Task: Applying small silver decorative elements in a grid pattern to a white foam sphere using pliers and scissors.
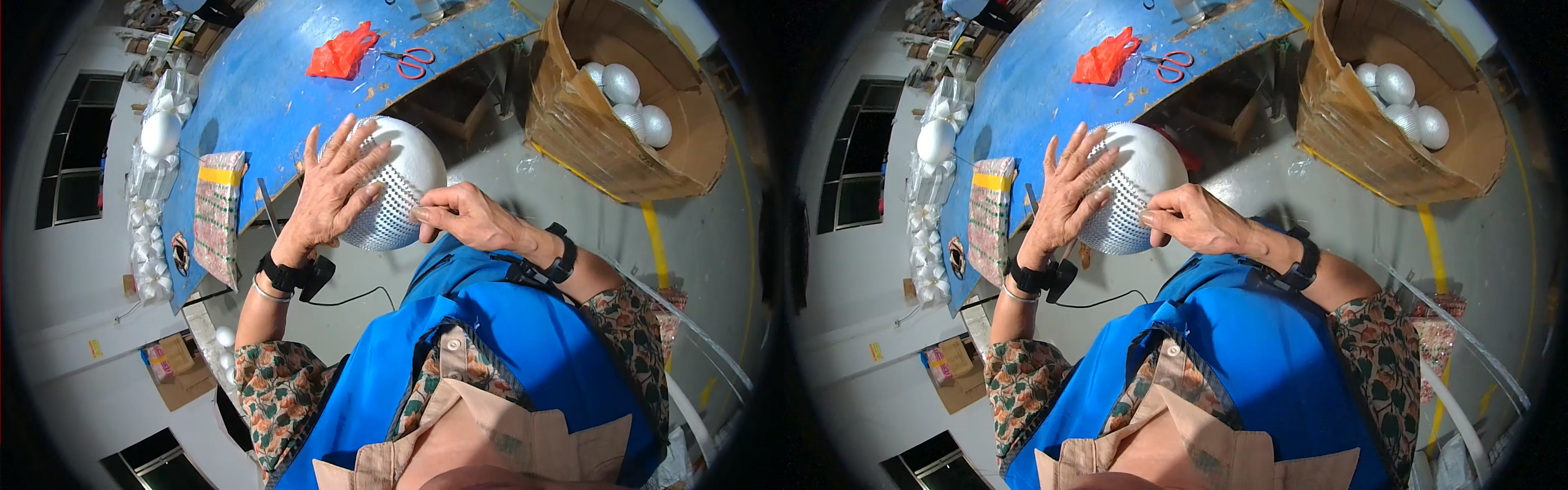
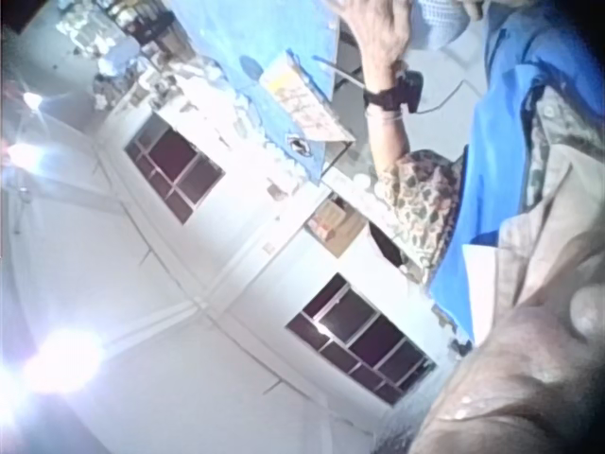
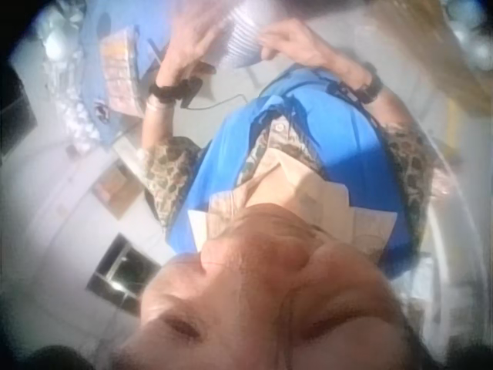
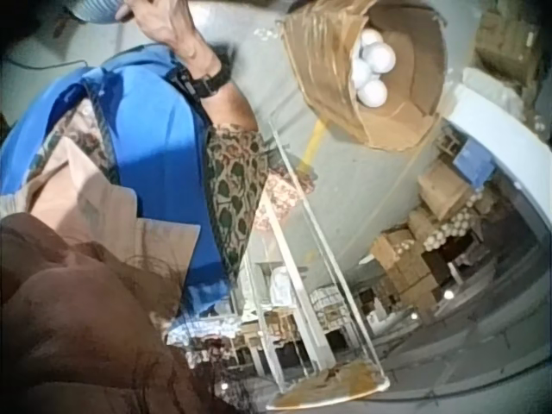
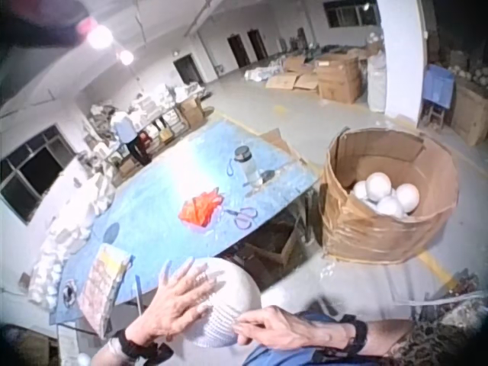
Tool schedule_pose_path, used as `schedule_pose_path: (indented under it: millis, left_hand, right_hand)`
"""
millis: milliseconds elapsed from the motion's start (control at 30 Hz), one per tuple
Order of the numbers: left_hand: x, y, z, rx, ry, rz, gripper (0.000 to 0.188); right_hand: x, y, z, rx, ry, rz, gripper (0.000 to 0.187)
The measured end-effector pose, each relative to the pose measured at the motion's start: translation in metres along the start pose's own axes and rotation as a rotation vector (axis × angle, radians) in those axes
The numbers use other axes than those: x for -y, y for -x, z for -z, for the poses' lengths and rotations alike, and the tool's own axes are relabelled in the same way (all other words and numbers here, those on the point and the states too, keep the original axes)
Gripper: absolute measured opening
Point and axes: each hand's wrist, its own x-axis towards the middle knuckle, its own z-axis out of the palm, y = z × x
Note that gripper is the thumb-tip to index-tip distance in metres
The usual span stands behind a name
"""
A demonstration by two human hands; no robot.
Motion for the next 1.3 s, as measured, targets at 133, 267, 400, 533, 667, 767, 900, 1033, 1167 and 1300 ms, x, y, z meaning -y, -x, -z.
schedule_pose_path:
  millis: [133,267,400,533,667,767,900,1033,1167,1300]
  left_hand:
    - [0.003,-0.004,0.002,0.048,0.005,-0.074,0.067]
    - [0.004,-0.005,0.004,0.029,0.076,-0.048,0.07]
    - [0.006,-0.002,0.005,0.049,0.058,-0.036,0.061]
    - [0.012,0.0,0.005,0.066,0.167,-0.009,0.06]
    - [0.01,-0.002,0.009,0.025,0.118,-0.081,0.064]
    - [0.008,-0.003,0.011,0.039,0.142,-0.021,0.059]
    - [0.013,-0.003,0.01,0.074,0.185,-0.053,0.053]
    - [0.017,-0.002,0.011,0.067,0.222,-0.053,0.051]
    - [0.016,-0.001,0.013,0.038,0.137,-0.089,0.053]
    - [0.014,-0.001,0.011,-0.01,0.173,-0.085,0.049]
  right_hand:
    - [0.002,0.0,-0.002,0.016,-0.021,0.0,0.032]
    - [0.009,0.003,0.0,0.112,-0.076,-0.084,0.027]
    - [0.009,0.002,-0.003,0.143,-0.171,-0.085,0.028]
    - [0.012,0.002,-0.005,0.154,-0.151,-0.094,0.028]
    - [0.015,0.002,-0.009,0.144,-0.171,-0.093,0.028]
    - [0.02,-0.003,-0.01,0.163,-0.12,-0.081,0.028]
    - [0.02,-0.007,-0.015,0.174,-0.2,-0.069,0.029]
    - [0.019,-0.006,-0.02,0.166,-0.229,-0.074,0.029]
    - [0.018,-0.002,-0.021,0.144,-0.205,-0.071,0.03]
    - [0.021,-0.006,-0.024,0.146,-0.203,-0.068,0.03]
